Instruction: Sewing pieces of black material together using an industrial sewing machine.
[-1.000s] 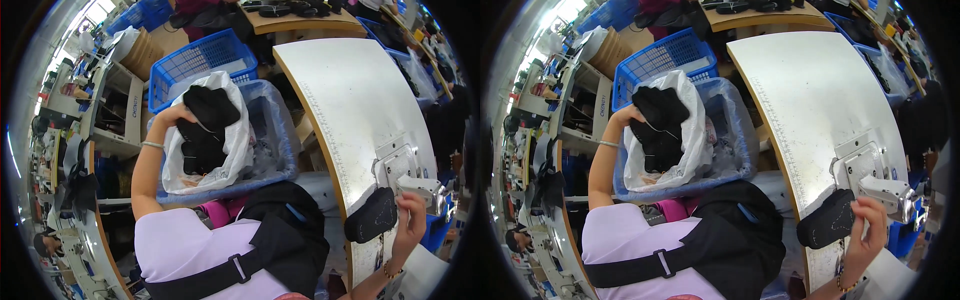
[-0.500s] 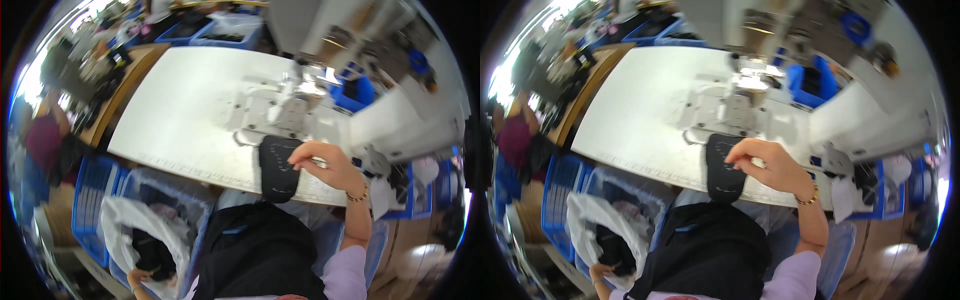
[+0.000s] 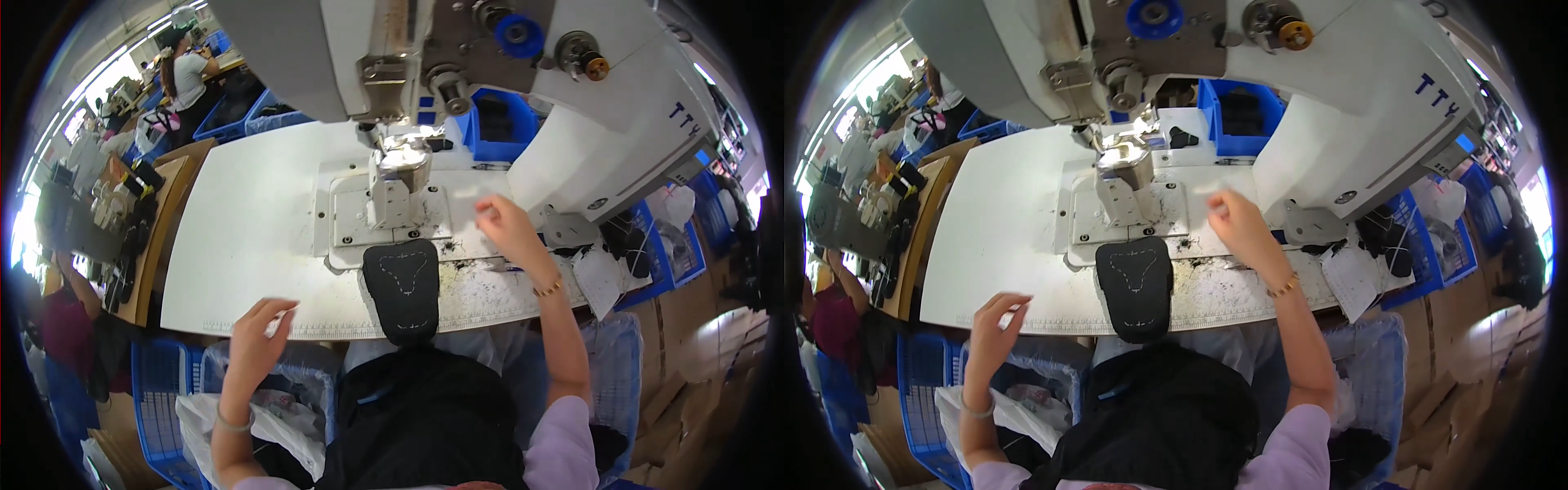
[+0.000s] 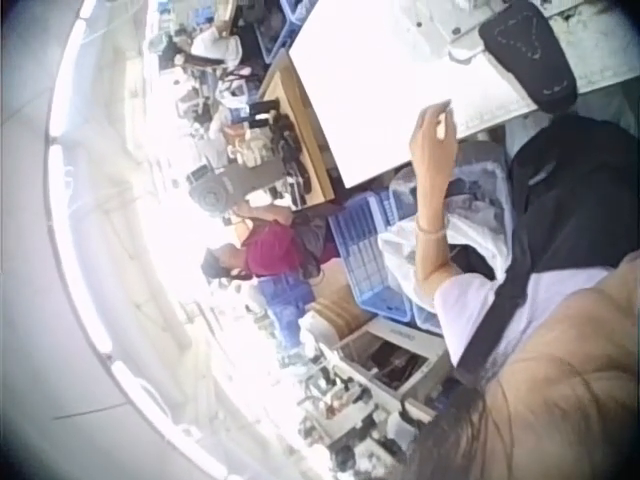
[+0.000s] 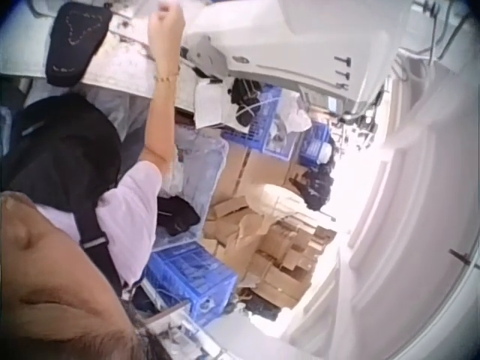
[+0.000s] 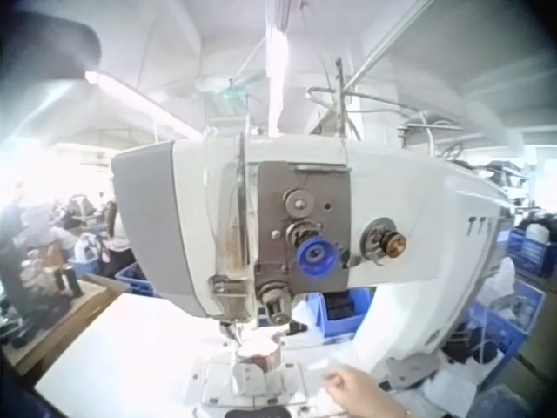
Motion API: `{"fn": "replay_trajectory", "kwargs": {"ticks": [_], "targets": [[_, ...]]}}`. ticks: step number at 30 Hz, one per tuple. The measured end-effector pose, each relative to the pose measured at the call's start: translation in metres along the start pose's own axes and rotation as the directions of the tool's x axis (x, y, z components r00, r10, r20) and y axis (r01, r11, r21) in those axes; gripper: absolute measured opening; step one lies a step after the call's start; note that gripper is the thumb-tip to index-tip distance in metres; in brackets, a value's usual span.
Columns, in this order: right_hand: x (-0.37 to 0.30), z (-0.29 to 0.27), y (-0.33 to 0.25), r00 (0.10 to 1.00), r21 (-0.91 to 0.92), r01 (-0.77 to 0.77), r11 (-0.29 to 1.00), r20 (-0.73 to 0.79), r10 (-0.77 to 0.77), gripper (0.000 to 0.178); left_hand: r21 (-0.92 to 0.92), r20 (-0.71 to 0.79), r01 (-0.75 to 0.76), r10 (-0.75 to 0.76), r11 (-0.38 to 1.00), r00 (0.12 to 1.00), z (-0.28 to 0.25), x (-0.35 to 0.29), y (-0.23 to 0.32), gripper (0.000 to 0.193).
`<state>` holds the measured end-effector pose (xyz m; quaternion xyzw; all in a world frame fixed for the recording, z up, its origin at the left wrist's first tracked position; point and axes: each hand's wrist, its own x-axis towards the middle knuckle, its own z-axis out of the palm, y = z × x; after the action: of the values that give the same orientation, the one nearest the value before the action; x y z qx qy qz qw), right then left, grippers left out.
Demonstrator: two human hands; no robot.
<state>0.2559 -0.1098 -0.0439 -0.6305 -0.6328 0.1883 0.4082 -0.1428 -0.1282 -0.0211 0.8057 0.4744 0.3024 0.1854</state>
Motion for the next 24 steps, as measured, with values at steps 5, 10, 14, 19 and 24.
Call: {"fn": "replay_trajectory", "kwargs": {"ticks": [5,10,14,19,24], "targets": [[0.138,0.02,0.05,0.755,-0.273,0.122,0.954,-0.598,-0.268,0.013,-0.161,-0.12,-0.168,0.15,0.973,0.981,0.064,0.091,-0.023,0.011],[0.23,-0.036,0.14,0.707,-0.715,-0.081,0.695,-0.533,-0.466,0.028,-0.549,0.089,0.259,-0.253,0.794,0.963,0.116,0.145,-0.047,0.02],[0.249,-0.038,0.143,0.636,-0.662,-0.09,0.744,-0.613,-0.469,0.028,-0.562,0.159,0.406,-0.387,0.721,0.908,0.107,0.146,-0.063,0.022],[0.239,0.007,0.13,0.57,-0.556,-0.097,0.825,-0.711,-0.412,0.028,-0.513,0.126,0.402,-0.397,0.758,0.909,0.105,0.147,-0.072,0.022],[0.196,0.014,0.137,0.535,-0.461,-0.064,0.885,-0.765,-0.359,0.028,-0.51,0.129,0.396,-0.387,0.763,0.913,0.111,0.15,-0.07,0.021]]}}
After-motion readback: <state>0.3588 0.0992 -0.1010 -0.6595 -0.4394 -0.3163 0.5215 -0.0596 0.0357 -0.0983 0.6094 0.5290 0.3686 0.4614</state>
